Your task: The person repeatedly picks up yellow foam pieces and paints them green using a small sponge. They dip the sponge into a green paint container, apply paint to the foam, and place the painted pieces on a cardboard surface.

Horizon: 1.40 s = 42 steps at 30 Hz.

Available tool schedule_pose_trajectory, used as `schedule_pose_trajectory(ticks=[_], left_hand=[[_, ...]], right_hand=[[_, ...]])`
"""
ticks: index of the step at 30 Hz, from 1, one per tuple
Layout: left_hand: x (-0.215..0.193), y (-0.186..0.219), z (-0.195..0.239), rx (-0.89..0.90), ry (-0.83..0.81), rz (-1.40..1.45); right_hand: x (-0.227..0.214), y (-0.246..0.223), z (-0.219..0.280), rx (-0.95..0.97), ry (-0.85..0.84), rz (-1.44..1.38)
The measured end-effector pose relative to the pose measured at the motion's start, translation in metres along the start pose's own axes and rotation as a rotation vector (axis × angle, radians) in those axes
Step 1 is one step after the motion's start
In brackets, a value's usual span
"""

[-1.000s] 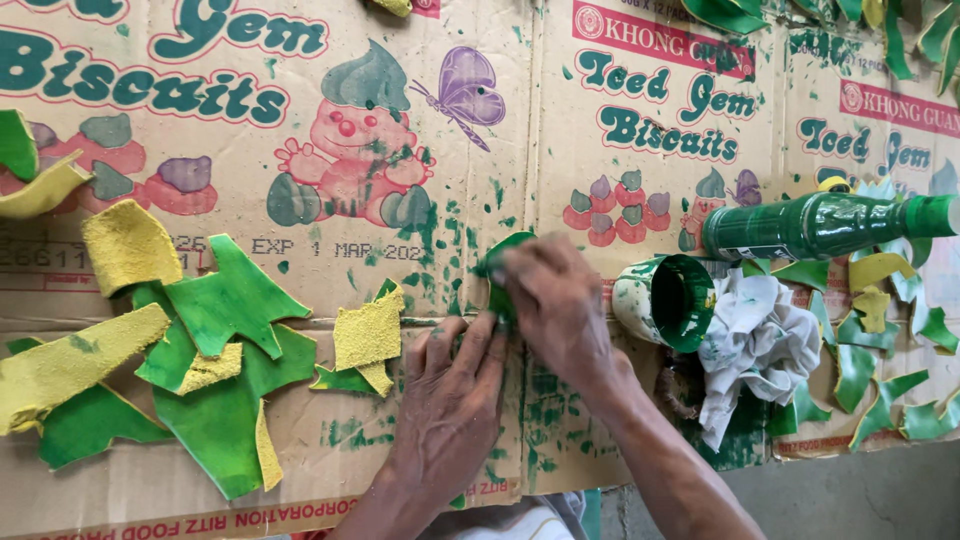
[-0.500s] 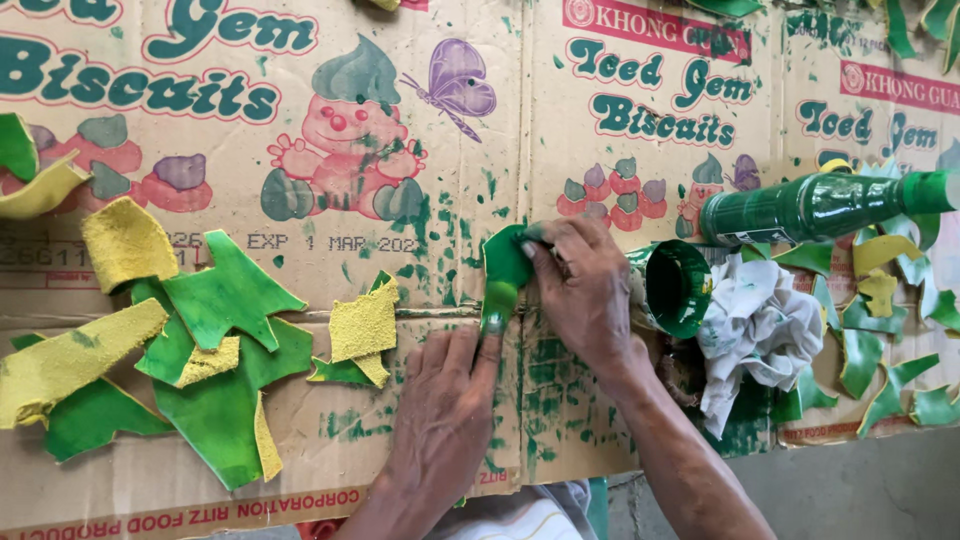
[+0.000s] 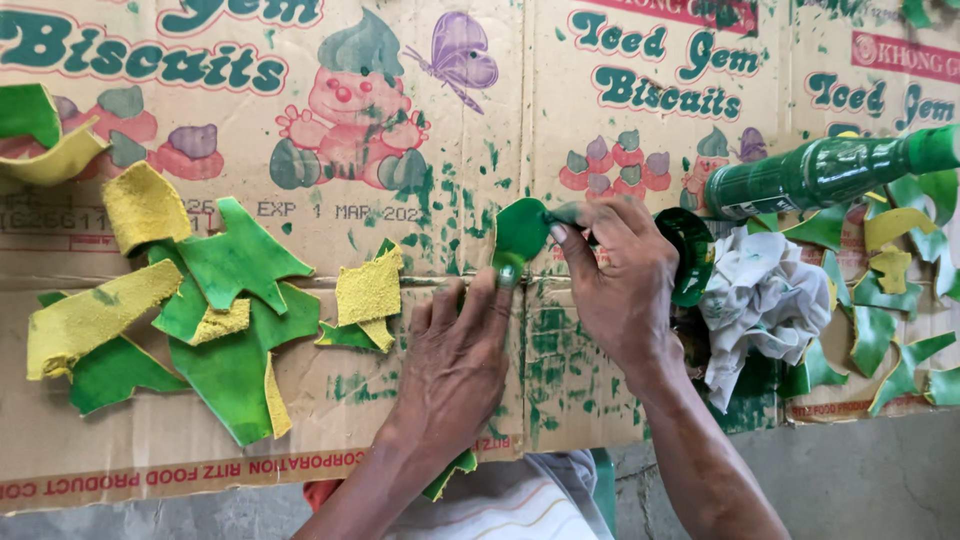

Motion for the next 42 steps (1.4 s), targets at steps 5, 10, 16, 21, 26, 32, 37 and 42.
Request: schedule_pose_trajectory(ticks=[5,10,16,21,26,32,37,42], left_hand=[[0.011,0.001,0.001,-0.013,0.043,-0.013],[0.007,0.004,0.004,-0.036,0.097,-0.022],[-0.018,0.002,0.029,-0.123,0.020,0.058],[-0.022,-0.002,0.051,-0.175,-0.061,0.166],[-0.023,-0.003,0.062,-0.153,0.043,0.175],[-0.025,-0.008,0.066,-0.203,0.063,0.280],[-0.029,-0.010,0.063,-0.219,0.074,0.328],[-0.030,-0.012,0.057,-0.247,0.032,0.342]], right_hand=[[0.014,0.014,-0.004,0.027,-0.045,-0.007],[0.039,0.015,-0.001,-0.034,-0.079,-0.161],[0.041,-0.008,0.024,-0.101,-0.126,-0.149],[0.037,-0.031,0.053,-0.090,-0.106,-0.195],[0.040,-0.045,0.077,-0.051,-0.147,-0.216],[0.040,-0.047,0.087,-0.016,-0.197,-0.226],[0.042,-0.042,0.074,-0.106,-0.105,-0.134],[0.041,-0.027,0.050,-0.173,0.001,-0.007]])
Point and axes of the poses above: each hand's wrist, its own z-axis away from the middle knuckle, its own x-axis out of the palm, y = z × x, the point moved 6 cm from there along -z, towards the middle knuckle, and after that the axes turned 8 degrees about -z, right-handed, at the moved point
